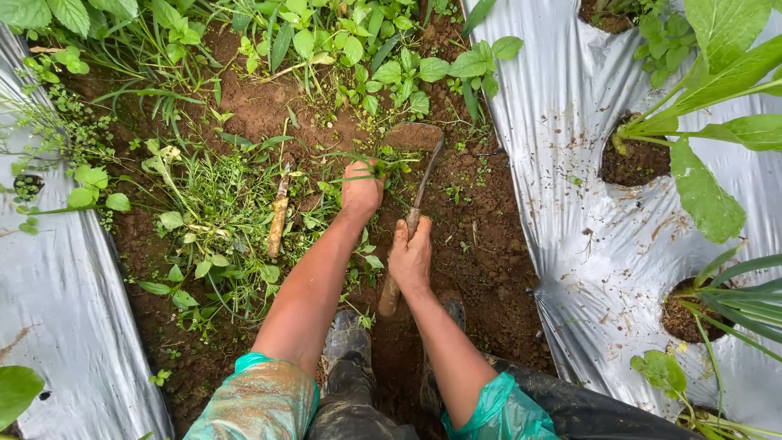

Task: The person uses a hand hoe to loosen soil and uproot weeds between rows of plants in a garden. They gather the removed weeds by hand and carry them to a compost pile, then return to continue weeding the garden rows.

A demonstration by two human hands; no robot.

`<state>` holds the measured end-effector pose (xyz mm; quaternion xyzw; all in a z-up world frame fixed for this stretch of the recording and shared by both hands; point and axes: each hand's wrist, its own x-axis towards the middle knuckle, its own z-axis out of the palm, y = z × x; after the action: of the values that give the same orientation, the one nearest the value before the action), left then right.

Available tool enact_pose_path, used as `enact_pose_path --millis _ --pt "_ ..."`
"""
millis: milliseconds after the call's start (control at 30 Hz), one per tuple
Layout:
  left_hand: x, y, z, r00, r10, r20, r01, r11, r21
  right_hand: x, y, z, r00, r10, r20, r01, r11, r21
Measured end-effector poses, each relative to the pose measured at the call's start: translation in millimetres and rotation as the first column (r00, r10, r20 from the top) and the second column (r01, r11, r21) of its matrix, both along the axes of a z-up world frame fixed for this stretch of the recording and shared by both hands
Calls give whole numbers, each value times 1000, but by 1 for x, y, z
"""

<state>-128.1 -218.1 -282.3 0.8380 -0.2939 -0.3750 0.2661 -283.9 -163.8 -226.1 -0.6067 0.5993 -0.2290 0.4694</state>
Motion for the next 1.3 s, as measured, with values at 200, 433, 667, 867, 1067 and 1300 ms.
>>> enact_pose_path --millis 200,433,667,867,1067,1300 --pt "4 -3 -7 1000 14 -7 -14 999 -39 19 -5 19 970 -91 224 129 978 -161" --pt "19 25 -21 993 -45 110 42 999 30 7 24 -24 991 -58 123 44 992 117" --pt "34 72 -12 955 -97 281 95 995 23 14 19 -10 992 -77 103 75 997 17" --pt "41 74 77 926 -58 373 74 997 -30 48 -15 27 956 -73 284 86 996 -33" --pt "62 89 62 953 40 299 19 981 -194 71 -5 5 942 -134 309 73 977 203" --pt "75 107 -20 837 15 547 60 991 -118 68 -4 15 966 -23 256 -42 969 245"
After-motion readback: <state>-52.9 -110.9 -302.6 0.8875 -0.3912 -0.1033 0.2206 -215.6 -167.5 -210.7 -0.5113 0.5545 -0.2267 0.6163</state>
